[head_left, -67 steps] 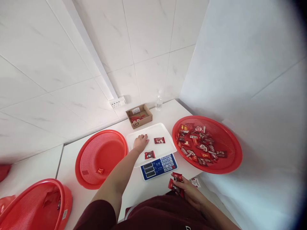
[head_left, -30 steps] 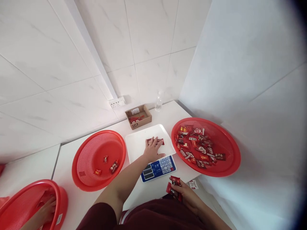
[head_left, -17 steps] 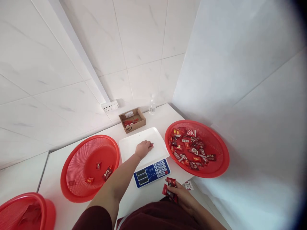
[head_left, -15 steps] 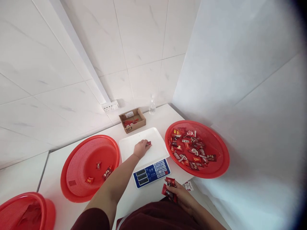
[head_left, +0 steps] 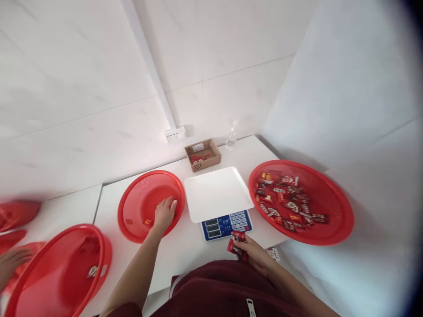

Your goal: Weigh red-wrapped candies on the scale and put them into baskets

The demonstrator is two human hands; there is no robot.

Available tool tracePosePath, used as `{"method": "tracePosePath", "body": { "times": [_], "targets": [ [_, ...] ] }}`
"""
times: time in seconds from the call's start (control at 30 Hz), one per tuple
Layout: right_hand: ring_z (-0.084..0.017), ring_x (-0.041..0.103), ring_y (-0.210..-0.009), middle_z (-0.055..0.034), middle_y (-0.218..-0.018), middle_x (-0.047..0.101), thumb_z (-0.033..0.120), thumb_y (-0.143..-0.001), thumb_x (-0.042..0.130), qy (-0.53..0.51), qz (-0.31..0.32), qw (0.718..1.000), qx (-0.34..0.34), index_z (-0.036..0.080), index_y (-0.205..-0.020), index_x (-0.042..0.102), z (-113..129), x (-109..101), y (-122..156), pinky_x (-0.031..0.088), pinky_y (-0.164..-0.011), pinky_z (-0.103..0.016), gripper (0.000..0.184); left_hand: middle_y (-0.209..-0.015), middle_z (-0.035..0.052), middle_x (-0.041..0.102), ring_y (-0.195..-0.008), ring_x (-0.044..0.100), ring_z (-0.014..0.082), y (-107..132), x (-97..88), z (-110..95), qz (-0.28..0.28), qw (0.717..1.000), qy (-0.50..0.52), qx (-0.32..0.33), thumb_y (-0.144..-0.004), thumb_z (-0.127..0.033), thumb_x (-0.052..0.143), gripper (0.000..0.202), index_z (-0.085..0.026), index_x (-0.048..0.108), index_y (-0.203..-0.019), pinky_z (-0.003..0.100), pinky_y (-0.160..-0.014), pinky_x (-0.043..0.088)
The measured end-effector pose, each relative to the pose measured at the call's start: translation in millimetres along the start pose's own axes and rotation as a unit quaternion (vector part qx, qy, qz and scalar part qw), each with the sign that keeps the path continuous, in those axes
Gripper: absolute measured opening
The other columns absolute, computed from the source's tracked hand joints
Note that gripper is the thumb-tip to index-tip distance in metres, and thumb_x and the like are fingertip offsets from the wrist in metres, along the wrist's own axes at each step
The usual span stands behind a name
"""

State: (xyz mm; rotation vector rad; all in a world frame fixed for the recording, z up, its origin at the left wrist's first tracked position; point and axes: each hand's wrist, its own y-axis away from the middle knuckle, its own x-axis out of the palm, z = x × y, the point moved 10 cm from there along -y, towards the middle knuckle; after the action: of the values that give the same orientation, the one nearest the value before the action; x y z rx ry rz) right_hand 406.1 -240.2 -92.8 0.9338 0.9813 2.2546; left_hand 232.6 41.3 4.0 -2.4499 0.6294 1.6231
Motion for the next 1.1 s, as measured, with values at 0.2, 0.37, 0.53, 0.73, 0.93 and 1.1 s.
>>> {"method": "tracePosePath", "body": {
  "times": [0.2, 0.37, 0.53, 0.73, 0.93, 1.1],
  "targets": [
    [-0.013, 0.061, -0.061, 0.0010, -0.070, 0.065, 0.019, -0.069, 0.067, 0.030, 0.000, 0.999, 0.036, 0.023, -0.105, 0.054, -17, 23, 2, 0.042, -0.051, -0.022, 0.039, -0.123, 0.0137, 0.059, -0.104, 0.059, 0.0304, 57, 47.4, 26, 0.156, 0.987, -0.042, 0.024, -0.082, -0.056, 0.043, 0.058, -0.023, 0.045, -0.130, 0.037, -0.076, 0.047],
    [-0.012, 0.060, -0.060, 0.0012, -0.071, 0.064, 0.019, -0.067, 0.069, 0.030, 0.004, 0.999, 0.025, 0.023, -0.101, 0.057, -32, 39, 1, 0.042, -0.052, -0.022, 0.037, -0.122, 0.0126, 0.059, -0.101, 0.060, 0.0309, 70, 35.6, 55, 0.186, 0.980, -0.073, 0.023, -0.083, -0.054, 0.043, 0.053, -0.026, 0.047, -0.128, 0.036, -0.076, 0.046],
    [-0.012, 0.060, -0.061, 0.0017, -0.071, 0.064, 0.022, -0.065, 0.071, 0.018, 0.015, 0.999, 0.027, 0.023, -0.103, 0.055, -49, 56, 2, 0.042, -0.053, -0.022, 0.041, -0.108, 0.0136, 0.067, -0.094, 0.064, 0.0303, 58, 1.0, 103, 0.176, 0.978, -0.109, -0.002, -0.082, -0.050, 0.047, 0.048, -0.024, 0.051, -0.122, 0.036, -0.076, 0.046],
    [-0.012, 0.059, -0.061, 0.0036, -0.068, 0.061, 0.024, -0.065, 0.070, -0.006, 0.017, 1.000, -0.010, 0.022, -0.102, 0.051, -49, 66, 12, 0.040, -0.053, -0.022, 0.041, -0.112, 0.0212, 0.063, -0.105, 0.058, 0.0349, 34, -29.4, 127, 0.107, 0.985, -0.131, -0.012, -0.083, -0.039, 0.045, 0.042, -0.014, 0.051, -0.116, 0.047, -0.083, 0.044],
    [-0.011, 0.058, -0.065, 0.0022, -0.080, 0.061, 0.031, -0.061, 0.074, 0.012, 0.037, 0.995, -0.088, 0.021, -0.103, 0.052, -21, 70, 24, 0.041, -0.058, -0.023, 0.048, -0.117, 0.0100, 0.060, -0.110, 0.055, 0.0251, 54, 0.9, 19, 0.051, 0.978, 0.188, 0.073, -0.081, -0.046, 0.047, 0.041, -0.024, 0.051, -0.114, 0.041, -0.093, 0.043],
    [-0.013, 0.057, -0.079, -0.0029, -0.098, 0.062, 0.030, -0.067, 0.070, 0.108, 0.129, 0.967, -0.191, 0.022, -0.122, 0.046, 16, 87, 47, 0.045, -0.071, -0.029, 0.061, -0.107, 0.0080, 0.063, -0.082, 0.062, 0.0174, 131, 89.2, -107, 0.392, 0.793, 0.466, -0.015, -0.082, -0.056, 0.047, 0.045, -0.025, 0.051, -0.114, 0.032, -0.068, 0.051]
  ]
}}
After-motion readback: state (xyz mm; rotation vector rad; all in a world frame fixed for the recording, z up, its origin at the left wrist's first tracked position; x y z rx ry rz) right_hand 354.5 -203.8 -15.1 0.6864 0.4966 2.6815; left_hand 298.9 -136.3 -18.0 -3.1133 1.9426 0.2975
